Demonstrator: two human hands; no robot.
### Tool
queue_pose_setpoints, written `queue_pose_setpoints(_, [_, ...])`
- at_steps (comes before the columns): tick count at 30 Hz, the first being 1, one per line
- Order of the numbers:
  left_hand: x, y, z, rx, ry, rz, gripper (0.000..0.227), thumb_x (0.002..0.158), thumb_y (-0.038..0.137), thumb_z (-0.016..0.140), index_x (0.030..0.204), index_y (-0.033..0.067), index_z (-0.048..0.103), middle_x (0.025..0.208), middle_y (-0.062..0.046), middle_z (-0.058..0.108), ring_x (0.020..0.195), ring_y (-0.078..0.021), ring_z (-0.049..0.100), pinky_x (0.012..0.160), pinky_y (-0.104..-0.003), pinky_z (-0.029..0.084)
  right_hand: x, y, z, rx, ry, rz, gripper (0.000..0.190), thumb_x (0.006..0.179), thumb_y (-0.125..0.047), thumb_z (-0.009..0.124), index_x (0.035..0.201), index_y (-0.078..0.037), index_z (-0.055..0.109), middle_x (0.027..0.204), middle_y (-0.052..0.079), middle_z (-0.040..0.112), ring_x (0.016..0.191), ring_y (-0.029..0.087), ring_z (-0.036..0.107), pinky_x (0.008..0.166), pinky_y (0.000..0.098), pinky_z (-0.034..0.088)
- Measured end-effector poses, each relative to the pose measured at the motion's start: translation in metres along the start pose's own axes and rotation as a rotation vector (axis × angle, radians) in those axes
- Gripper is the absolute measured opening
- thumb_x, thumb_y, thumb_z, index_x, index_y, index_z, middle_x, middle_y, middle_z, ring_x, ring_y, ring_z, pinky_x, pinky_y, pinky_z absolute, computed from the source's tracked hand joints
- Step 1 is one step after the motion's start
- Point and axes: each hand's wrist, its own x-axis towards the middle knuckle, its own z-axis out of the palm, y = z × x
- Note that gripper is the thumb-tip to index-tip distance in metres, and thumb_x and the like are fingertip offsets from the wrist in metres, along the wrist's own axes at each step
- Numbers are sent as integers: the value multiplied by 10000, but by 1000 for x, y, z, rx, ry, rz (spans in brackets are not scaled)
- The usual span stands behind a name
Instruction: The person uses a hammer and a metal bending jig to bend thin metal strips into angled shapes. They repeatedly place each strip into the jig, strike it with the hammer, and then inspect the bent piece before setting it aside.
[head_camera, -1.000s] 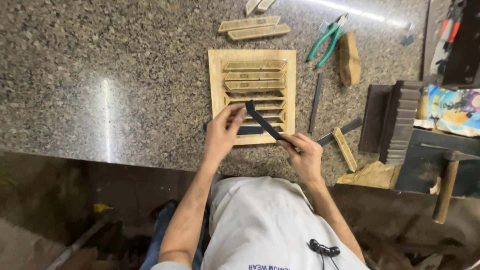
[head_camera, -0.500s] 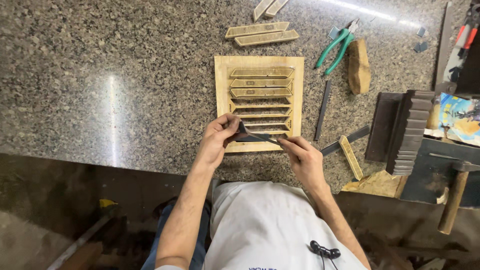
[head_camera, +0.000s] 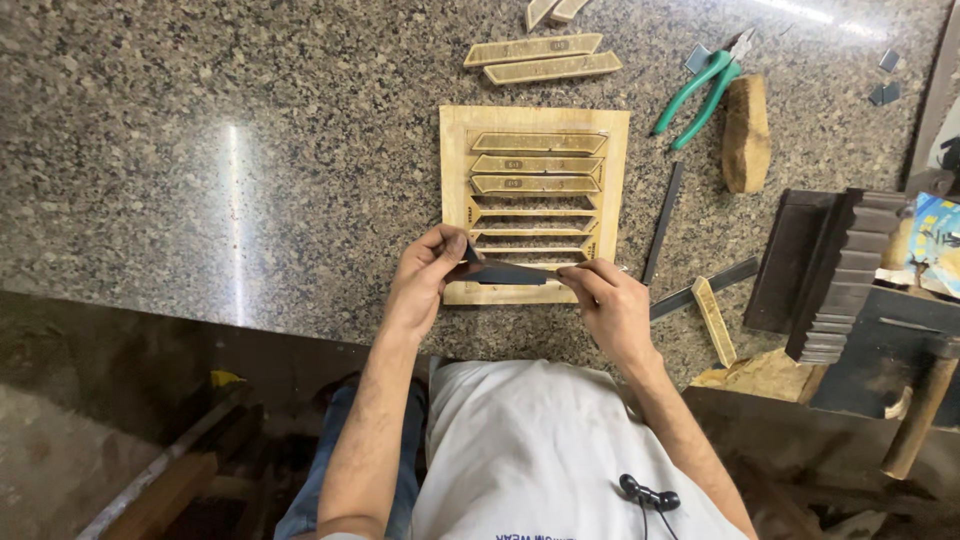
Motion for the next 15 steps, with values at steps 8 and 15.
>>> queue_pose_setpoints(8, [6, -2, 5, 71, 2, 35, 257, 1057, 263, 623, 969, 26, 667, 868, -35, 698, 799, -128, 671, 779, -279, 574, 2, 2, -5, -14, -53, -47, 178, 852, -35, 758, 1025, -75, 778, 1001, 75, 721, 888, 277, 723, 761, 376, 582])
queue_pose_setpoints(15, [4, 5, 20, 147, 90, 35, 305, 1071, 325, 565, 1040, 45, 684, 920, -72, 725, 834, -169, 703, 758, -319, 611, -7, 6, -5, -21, -29, -64, 224, 839, -23, 744, 1054, -79, 768, 962, 63, 692, 877, 265, 701, 752, 377, 575])
